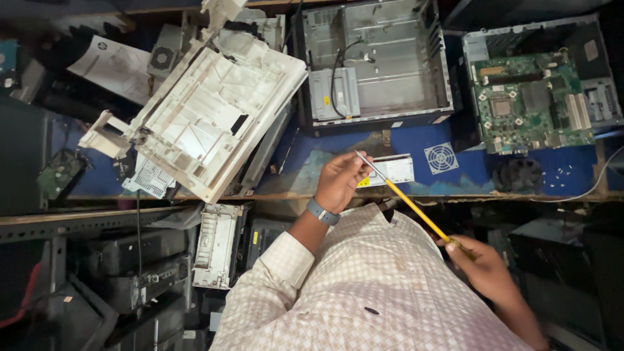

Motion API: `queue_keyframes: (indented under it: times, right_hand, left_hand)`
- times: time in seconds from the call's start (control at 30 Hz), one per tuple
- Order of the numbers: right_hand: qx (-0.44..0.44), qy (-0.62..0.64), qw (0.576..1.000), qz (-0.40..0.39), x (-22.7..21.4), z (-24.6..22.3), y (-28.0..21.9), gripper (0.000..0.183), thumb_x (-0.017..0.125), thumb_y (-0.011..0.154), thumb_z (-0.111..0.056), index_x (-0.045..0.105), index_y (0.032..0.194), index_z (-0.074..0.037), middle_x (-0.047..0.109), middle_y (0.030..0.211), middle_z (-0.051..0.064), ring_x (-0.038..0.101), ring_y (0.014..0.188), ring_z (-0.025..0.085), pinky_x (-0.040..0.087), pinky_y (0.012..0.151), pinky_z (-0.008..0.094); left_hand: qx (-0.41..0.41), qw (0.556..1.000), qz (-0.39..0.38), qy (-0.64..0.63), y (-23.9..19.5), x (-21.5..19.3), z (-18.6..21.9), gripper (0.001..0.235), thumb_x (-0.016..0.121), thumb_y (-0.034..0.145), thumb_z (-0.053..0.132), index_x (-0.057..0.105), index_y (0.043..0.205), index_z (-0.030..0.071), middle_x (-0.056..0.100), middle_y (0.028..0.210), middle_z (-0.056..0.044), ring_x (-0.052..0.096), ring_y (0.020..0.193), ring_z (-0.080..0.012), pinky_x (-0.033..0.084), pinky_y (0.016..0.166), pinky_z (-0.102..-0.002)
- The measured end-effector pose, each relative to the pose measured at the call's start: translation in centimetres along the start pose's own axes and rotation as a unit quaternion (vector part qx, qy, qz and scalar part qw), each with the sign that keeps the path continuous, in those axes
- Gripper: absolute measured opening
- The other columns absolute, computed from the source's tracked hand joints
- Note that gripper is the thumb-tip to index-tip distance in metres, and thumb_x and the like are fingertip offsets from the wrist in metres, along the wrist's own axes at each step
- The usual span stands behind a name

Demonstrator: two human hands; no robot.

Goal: The person assembles a small white electronic component with a fan, aligns it with a metal bracket, and secures it using a yellow screwdriver. The person repeatedly tightens and adjusts the screws on the component while holding it in place on a cluttered workbench.

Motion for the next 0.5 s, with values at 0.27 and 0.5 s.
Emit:
queue_keyframes:
  times: [0.27, 0.5]
  right_hand:
    - [-0.021, 0.062, 0.996, 0.058, -2.8, 2.1, -0.7, 0.030, 0.061, 0.101, -0.023, 0.074, 0.114, 0.002, 0.045, 0.064, -0.007, 0.034, 0.056, 0.004, 0.025, 0.050, 0.024]
    - [0.016, -0.021, 0.987, 0.162, -6.3, 3.6, -2.8, 0.027, 0.064, 0.100, -0.022, 0.075, 0.111, 0.000, 0.049, 0.064, -0.006, 0.037, 0.056, 0.004, 0.028, 0.049, 0.025]
  left_hand:
    - [0.049, 0.829, -0.055, 0.554, 1.3, 2.7, -0.9, 0.060, 0.079, 0.086, 0.032, 0.060, 0.135, 0.003, 0.065, 0.130, -0.020, 0.060, 0.119, -0.0338, 0.050, 0.100, -0.046]
    - [0.149, 0.480, -0.136, 0.854, 4.7, 3.4, -7.8, 0.110, 0.089, 0.051, 0.048, 0.048, 0.138, -0.005, 0.055, 0.133, -0.020, 0.048, 0.126, -0.0376, 0.035, 0.108, -0.055]
Point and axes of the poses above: each hand's wrist, its own y-axis towards the middle knuckle, its own x-axis out of the palm, z = x × y, the point moved 6 cm from there along y, towards the middle knuckle
